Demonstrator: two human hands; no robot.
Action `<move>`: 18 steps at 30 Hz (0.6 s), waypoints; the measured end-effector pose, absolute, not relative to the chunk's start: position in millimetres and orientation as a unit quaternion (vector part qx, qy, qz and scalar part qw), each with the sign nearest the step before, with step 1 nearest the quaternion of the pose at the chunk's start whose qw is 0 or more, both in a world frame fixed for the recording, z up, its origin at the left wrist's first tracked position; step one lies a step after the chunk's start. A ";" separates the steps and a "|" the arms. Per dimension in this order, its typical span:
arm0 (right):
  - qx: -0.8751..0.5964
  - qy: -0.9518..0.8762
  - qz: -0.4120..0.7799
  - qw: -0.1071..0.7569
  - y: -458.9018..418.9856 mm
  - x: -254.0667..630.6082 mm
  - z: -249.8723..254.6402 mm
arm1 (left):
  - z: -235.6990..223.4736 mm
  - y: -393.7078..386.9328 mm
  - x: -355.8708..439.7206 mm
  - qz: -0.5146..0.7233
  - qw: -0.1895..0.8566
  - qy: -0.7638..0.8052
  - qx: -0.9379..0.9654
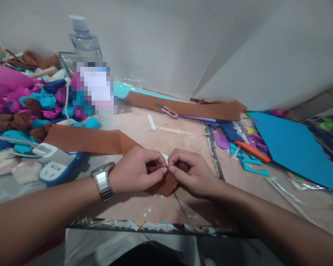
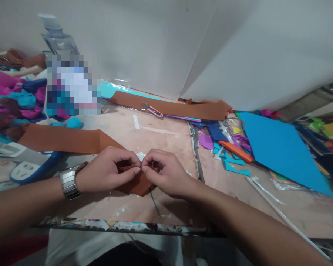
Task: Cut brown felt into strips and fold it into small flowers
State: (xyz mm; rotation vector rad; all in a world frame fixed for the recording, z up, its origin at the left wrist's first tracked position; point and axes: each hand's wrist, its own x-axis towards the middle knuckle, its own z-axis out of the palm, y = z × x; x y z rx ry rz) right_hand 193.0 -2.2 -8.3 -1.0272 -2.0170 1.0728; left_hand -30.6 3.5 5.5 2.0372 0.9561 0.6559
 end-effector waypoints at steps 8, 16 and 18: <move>-0.401 -0.734 0.466 0.290 -5.1 190.6 -9.8 | 5.1 2.5 -27.8 0.254 0.357 0.373 0.818; -0.396 -0.737 0.469 0.282 -2.4 194.3 -9.1 | 1.9 5.0 -28.7 0.251 0.379 0.374 0.808; -0.397 -0.741 0.464 0.280 -1.4 194.9 -7.5 | 2.1 5.8 -29.1 0.245 0.391 0.376 0.804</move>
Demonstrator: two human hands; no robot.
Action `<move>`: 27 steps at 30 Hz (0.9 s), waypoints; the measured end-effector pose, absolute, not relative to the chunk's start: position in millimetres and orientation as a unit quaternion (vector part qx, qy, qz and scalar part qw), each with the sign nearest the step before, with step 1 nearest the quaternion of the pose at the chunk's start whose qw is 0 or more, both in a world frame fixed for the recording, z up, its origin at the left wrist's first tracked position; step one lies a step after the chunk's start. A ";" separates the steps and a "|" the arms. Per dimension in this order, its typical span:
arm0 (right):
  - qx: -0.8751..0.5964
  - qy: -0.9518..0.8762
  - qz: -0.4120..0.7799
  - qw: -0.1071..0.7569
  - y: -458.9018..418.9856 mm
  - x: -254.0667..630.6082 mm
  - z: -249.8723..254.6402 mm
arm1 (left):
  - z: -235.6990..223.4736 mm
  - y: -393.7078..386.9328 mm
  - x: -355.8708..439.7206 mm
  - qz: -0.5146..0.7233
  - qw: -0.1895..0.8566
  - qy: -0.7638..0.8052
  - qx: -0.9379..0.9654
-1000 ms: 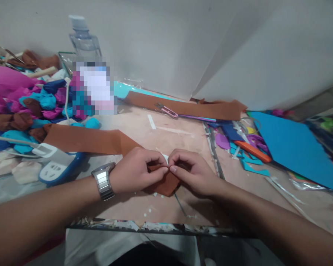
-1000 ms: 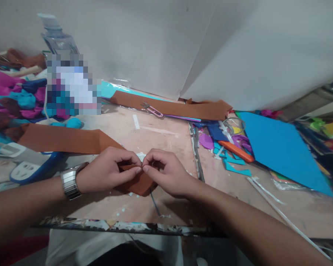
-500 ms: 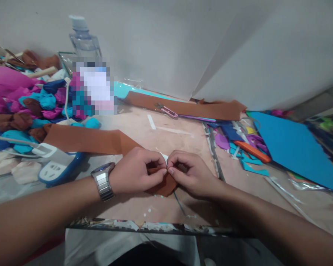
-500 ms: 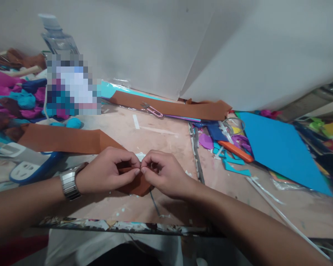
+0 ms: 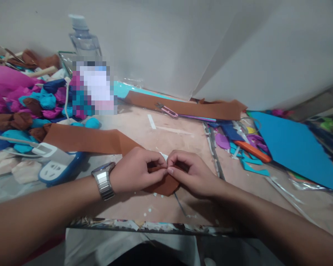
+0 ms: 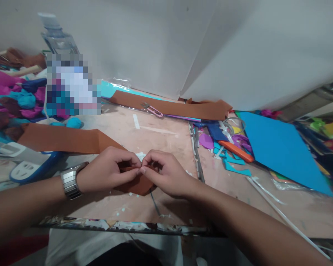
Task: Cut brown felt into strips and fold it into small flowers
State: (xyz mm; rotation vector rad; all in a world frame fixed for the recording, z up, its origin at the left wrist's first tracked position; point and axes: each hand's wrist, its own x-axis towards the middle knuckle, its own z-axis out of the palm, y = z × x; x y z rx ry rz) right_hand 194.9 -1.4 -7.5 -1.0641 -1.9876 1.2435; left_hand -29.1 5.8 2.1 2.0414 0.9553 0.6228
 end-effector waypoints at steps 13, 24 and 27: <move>-0.403 -0.648 0.565 0.315 9.6 200.2 -11.0 | 5.4 11.6 -31.6 0.240 0.507 0.383 0.734; -0.414 -0.665 0.536 0.314 9.5 199.3 -8.8 | 5.2 13.3 -32.4 0.226 0.521 0.386 0.727; -0.411 -0.669 0.536 0.310 10.0 198.8 -7.5 | 3.9 13.6 -32.6 0.219 0.512 0.391 0.732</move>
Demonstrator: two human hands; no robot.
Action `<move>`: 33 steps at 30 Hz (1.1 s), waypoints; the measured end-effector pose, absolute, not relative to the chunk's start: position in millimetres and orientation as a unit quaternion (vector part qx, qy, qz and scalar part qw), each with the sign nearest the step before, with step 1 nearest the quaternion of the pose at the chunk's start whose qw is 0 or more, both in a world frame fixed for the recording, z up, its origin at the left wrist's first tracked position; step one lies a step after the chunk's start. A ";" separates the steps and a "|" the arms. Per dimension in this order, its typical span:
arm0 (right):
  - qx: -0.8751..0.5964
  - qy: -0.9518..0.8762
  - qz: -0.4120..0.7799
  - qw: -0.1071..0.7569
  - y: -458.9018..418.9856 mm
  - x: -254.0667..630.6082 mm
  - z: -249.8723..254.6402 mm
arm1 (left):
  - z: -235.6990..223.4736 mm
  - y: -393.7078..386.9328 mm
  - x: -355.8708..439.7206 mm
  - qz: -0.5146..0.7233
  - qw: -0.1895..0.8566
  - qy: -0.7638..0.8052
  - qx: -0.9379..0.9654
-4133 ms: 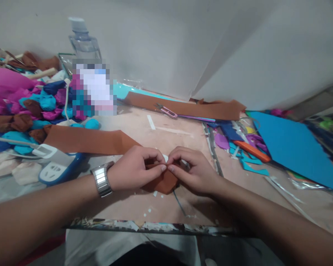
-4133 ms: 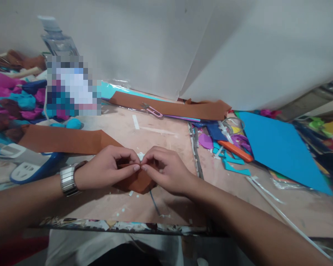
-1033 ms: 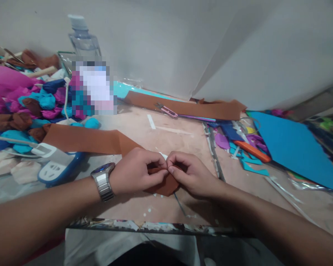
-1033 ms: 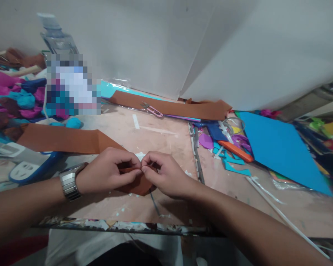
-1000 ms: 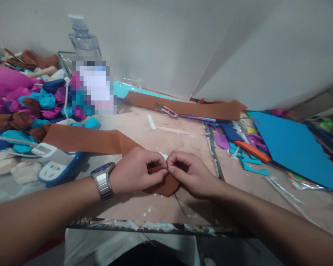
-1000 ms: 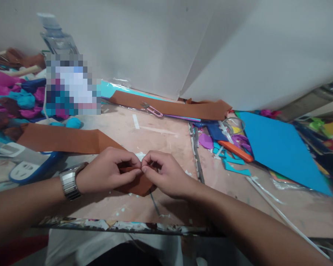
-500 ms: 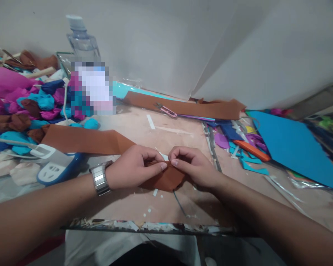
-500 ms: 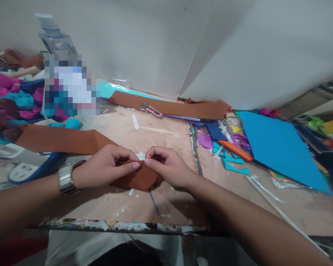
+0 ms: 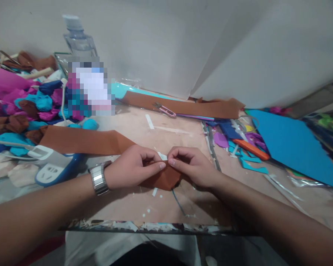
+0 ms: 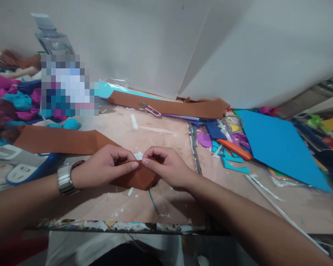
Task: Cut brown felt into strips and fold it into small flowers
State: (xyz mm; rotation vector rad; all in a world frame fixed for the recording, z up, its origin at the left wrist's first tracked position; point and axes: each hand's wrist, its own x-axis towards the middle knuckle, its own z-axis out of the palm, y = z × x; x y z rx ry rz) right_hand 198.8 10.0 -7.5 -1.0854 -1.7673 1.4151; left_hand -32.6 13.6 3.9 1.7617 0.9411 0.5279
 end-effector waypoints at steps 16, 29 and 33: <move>-0.411 -0.725 0.443 0.330 6.8 199.0 -5.7 | 3.9 15.0 -33.5 0.185 0.512 0.389 0.743; -0.427 -0.718 0.434 0.338 6.8 199.1 -6.2 | 2.5 14.6 -35.6 0.223 0.549 0.364 0.718; -0.428 -0.710 0.439 0.346 7.5 199.1 -7.8 | 3.0 13.9 -35.6 0.223 0.528 0.366 0.733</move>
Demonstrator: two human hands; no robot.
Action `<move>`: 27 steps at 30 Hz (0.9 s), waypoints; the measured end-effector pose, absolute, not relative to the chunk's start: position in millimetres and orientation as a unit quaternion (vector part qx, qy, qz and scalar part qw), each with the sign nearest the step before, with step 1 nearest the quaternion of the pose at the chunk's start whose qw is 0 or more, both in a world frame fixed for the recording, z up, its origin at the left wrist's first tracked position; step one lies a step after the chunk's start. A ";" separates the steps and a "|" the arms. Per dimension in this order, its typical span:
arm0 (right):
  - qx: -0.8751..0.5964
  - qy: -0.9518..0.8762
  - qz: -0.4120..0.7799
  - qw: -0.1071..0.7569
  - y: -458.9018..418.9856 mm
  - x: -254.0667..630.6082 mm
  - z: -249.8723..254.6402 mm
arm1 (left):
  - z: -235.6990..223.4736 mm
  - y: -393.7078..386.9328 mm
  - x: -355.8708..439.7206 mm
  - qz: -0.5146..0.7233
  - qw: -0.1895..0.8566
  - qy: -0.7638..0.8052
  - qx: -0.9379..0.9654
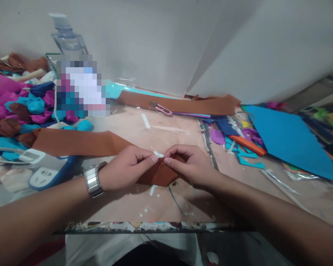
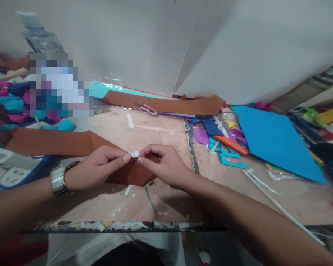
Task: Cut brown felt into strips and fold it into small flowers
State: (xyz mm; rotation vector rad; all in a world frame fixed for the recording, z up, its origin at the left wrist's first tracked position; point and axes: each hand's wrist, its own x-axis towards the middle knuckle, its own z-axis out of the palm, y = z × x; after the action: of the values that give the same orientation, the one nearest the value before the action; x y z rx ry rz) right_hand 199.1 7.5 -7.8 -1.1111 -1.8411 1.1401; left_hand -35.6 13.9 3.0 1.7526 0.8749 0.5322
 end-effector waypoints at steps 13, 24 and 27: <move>-0.427 -0.707 0.438 0.355 8.3 198.4 -10.2 | 4.1 14.5 -36.8 0.215 0.501 0.374 0.750; -0.388 -0.731 0.414 0.379 4.7 196.9 -11.8 | 2.3 16.1 -33.9 0.186 0.514 0.384 0.744; -0.390 -0.735 0.403 0.382 5.0 197.2 -10.6 | 2.9 16.6 -35.2 0.182 0.525 0.385 0.737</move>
State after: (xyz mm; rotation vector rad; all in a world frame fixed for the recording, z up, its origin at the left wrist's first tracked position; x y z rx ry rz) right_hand 197.2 5.0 -10.6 -0.9952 -1.8751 1.0277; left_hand -35.2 16.6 2.9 1.7625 0.9200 0.4346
